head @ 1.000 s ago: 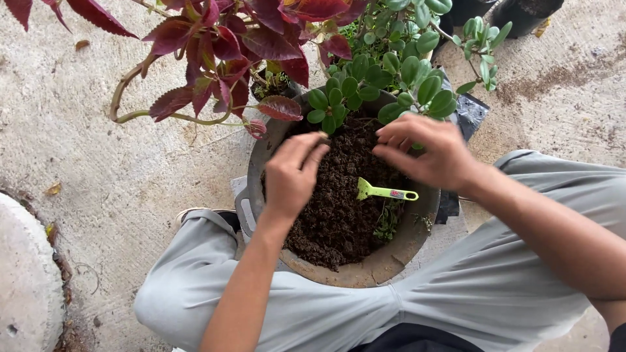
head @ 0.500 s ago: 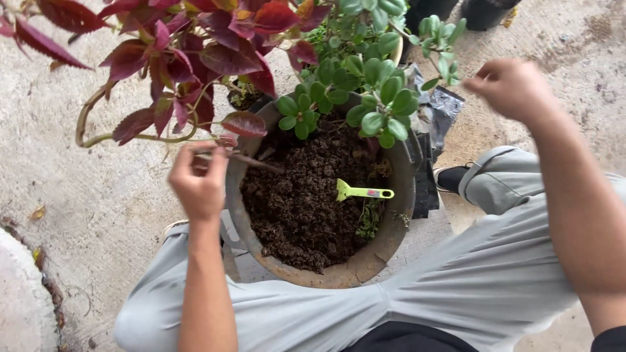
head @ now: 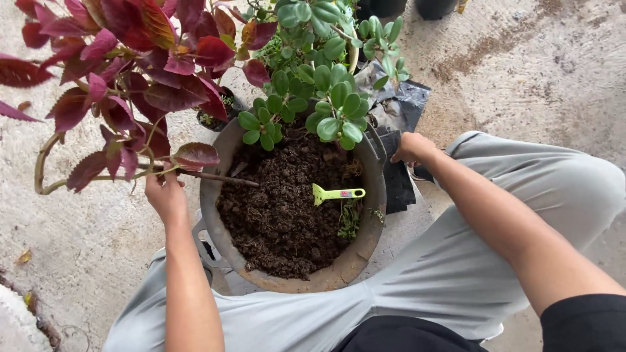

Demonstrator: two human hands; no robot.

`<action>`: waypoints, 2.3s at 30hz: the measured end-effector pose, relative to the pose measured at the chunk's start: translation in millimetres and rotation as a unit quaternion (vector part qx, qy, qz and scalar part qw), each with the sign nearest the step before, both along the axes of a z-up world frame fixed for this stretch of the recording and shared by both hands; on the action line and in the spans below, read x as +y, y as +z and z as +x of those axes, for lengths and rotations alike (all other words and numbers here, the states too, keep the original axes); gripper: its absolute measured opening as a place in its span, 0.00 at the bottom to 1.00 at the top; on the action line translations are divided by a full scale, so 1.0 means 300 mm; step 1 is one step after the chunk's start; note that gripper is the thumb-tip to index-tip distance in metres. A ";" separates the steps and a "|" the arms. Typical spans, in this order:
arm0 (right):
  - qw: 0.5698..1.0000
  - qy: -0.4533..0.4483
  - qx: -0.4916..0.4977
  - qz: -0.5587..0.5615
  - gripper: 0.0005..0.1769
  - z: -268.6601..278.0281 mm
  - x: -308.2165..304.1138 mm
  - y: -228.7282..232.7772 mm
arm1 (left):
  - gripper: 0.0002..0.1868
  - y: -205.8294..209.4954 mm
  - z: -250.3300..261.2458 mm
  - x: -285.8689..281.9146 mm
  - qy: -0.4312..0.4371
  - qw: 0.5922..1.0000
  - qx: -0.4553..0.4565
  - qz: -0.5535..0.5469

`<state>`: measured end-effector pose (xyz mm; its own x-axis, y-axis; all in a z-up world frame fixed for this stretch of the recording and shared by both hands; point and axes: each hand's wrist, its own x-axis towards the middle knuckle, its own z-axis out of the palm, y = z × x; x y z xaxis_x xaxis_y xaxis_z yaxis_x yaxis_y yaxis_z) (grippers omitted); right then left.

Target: Filling small black plastic polybags with soil from a larger container using a small hand scoop.

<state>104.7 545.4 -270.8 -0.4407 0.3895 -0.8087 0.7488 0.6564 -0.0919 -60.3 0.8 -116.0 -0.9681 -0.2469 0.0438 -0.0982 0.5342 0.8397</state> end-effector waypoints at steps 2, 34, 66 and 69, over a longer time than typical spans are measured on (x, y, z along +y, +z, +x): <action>0.997 -0.038 0.038 -0.059 0.14 0.006 0.003 0.000 | 0.11 -0.028 0.003 -0.007 0.016 1.000 -0.012 -0.016; 0.668 -0.088 0.358 -0.646 0.11 -0.044 -0.237 1.063 | 0.38 0.499 0.297 0.315 -0.269 0.868 -0.367 -0.199; 0.829 0.175 0.369 -0.383 0.33 -0.115 -0.697 0.919 | 0.17 0.328 0.390 0.415 -0.230 0.935 -0.016 0.271; 0.841 0.135 0.364 -0.377 0.32 -0.100 -0.751 0.858 | 0.17 0.294 0.393 0.420 -0.243 0.917 -0.025 0.314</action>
<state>74.7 320.0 -13.3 -0.9163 -0.3059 -0.2587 0.1473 0.3433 -0.9276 57.5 126.7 -28.0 -0.9673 0.2537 -0.0057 -0.0222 -0.0623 0.9978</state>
